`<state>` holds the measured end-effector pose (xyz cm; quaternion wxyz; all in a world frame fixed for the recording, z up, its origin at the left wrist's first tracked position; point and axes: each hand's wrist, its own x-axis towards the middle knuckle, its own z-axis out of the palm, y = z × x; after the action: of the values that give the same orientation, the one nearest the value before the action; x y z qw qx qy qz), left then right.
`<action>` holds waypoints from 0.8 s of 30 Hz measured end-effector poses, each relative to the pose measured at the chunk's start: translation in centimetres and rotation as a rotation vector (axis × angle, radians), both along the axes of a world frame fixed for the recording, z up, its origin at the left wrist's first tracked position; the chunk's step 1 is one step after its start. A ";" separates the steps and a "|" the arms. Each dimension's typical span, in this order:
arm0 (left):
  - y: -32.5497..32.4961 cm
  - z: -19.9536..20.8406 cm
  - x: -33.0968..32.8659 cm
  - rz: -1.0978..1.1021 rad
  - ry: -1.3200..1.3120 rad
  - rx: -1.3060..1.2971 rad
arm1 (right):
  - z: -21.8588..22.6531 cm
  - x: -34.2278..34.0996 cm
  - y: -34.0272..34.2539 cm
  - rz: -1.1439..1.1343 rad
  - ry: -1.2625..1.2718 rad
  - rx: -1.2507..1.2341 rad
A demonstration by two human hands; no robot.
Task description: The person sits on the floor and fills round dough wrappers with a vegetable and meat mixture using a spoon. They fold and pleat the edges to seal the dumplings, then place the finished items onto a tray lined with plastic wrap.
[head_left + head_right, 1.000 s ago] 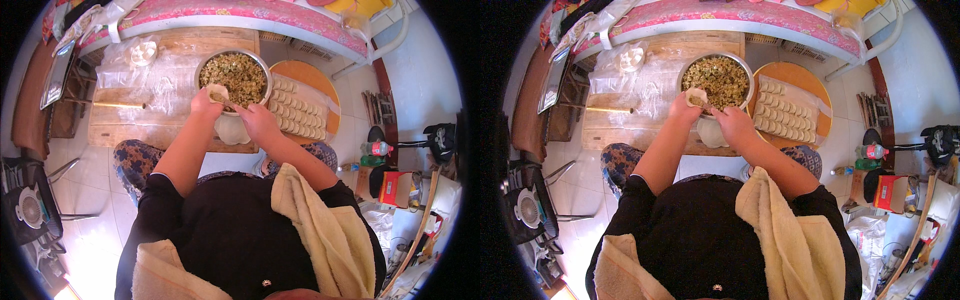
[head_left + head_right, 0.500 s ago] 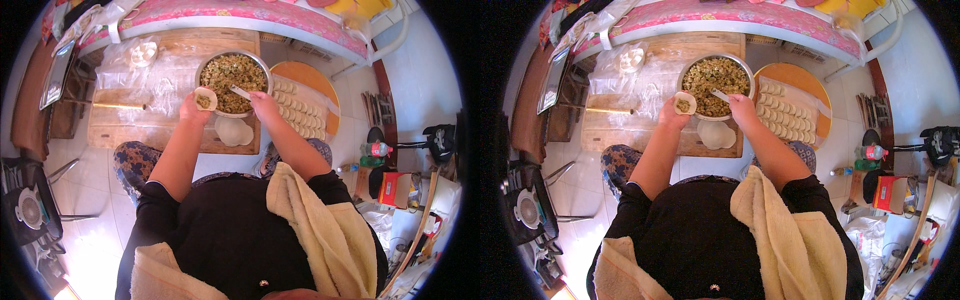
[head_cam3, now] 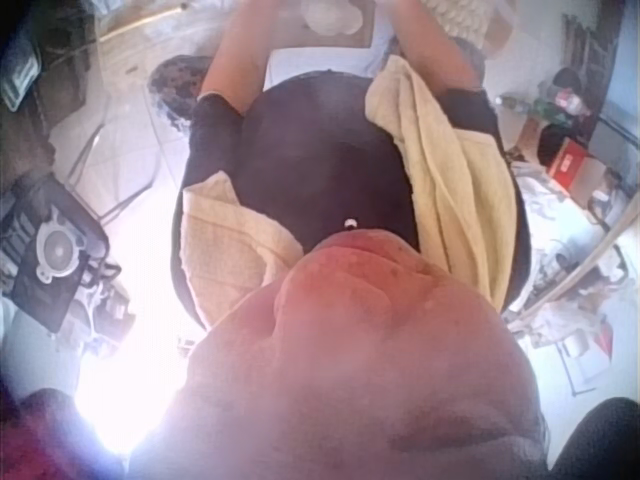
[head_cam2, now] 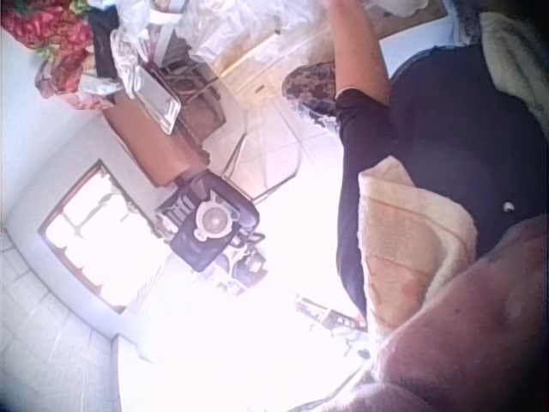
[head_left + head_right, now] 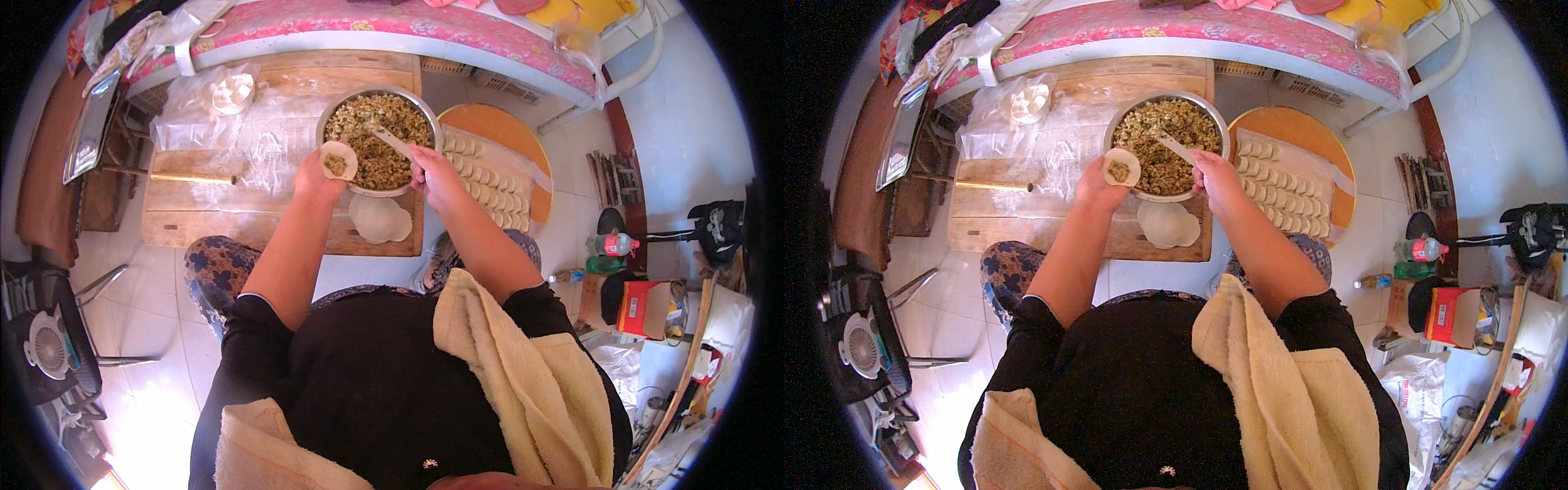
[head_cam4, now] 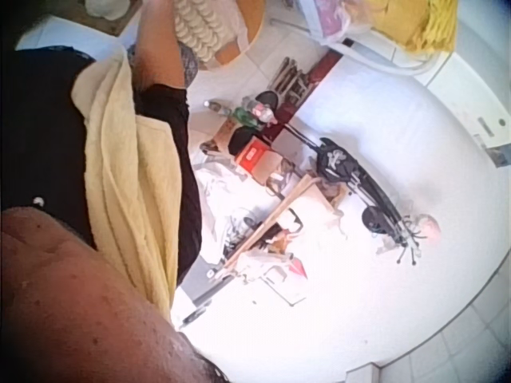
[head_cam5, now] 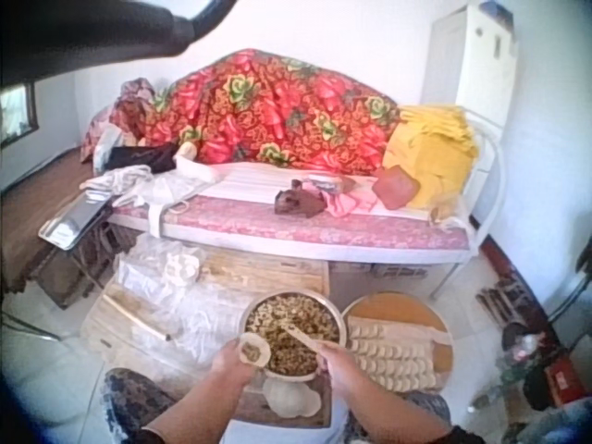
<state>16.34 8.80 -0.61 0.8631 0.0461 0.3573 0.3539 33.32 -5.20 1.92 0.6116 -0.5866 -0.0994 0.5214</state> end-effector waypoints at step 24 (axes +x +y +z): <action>-0.7 0.7 1.3 -0.124 -0.104 -0.190 | 2.9 -1.9 -4.2 0.420 -1.635 0.253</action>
<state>17.60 8.14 0.04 0.9012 -0.0324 0.3403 0.2665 31.38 -9.41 4.82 0.2993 -0.6752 -0.6739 0.0216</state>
